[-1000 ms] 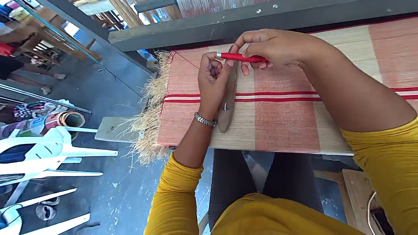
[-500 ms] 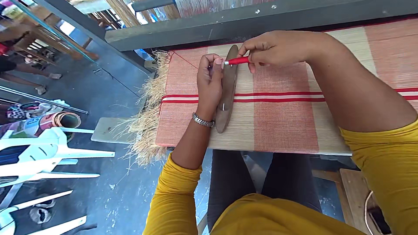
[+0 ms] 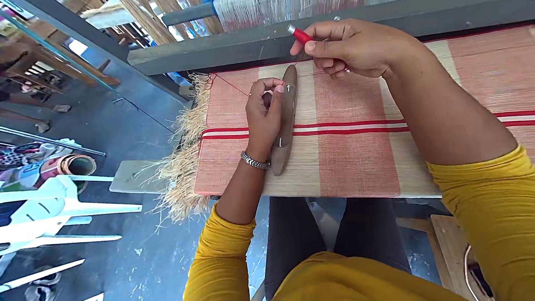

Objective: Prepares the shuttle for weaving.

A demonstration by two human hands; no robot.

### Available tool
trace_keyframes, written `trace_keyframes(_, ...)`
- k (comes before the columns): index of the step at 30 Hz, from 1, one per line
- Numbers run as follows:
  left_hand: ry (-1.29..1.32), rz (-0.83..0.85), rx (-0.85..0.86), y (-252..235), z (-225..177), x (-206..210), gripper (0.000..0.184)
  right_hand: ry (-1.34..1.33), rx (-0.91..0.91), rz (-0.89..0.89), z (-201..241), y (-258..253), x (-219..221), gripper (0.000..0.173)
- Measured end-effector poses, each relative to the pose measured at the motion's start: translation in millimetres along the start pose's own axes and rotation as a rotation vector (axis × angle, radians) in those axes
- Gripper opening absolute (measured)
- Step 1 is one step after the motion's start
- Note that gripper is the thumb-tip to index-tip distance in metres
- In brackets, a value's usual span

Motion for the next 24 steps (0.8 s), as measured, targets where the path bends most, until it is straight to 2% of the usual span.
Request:
trace_keyframes(5, -0.018, 0.061, 0.001, 1, 2, 6, 0.022, -0.178, -0.032, -0.008, 5, 3, -7, 0.022)
trace_keyframes(12, -0.08, 0.167, 0.03, 3, 1, 15, 0.02, -0.158, -0.09, -0.056, 17, 11, -28, 0.017)
trace_keyframes(16, -0.159, 0.157, 0.038, 2, 2, 14, 0.02, -0.219, -0.105, -0.08, 25, 18, -40, 0.018)
trace_keyframes(19, -0.171, 0.144, 0.034, 3, 2, 15, 0.02, -0.16, -0.086, -0.11, 28, 24, -48, 0.019)
trace_keyframes(21, -0.139, 0.142, 0.053, 3, -2, 16, 0.023, -0.148, -0.09, -0.109, 29, 25, -46, 0.021)
trace_keyframes(24, -0.105, 0.159, 0.151, 3, -14, 18, 0.04, -0.083, -0.062, -0.07, 38, 27, -23, 0.023)
Point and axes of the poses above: each hand's wrist, its own y-axis away from the middle knuckle, its own x-axis out of the palm, z = x × y, the point moved 9 cm from there along -y, towards the middle knuckle, and after that the axes turned 5 degrees about -x, right-handed, at the moved point
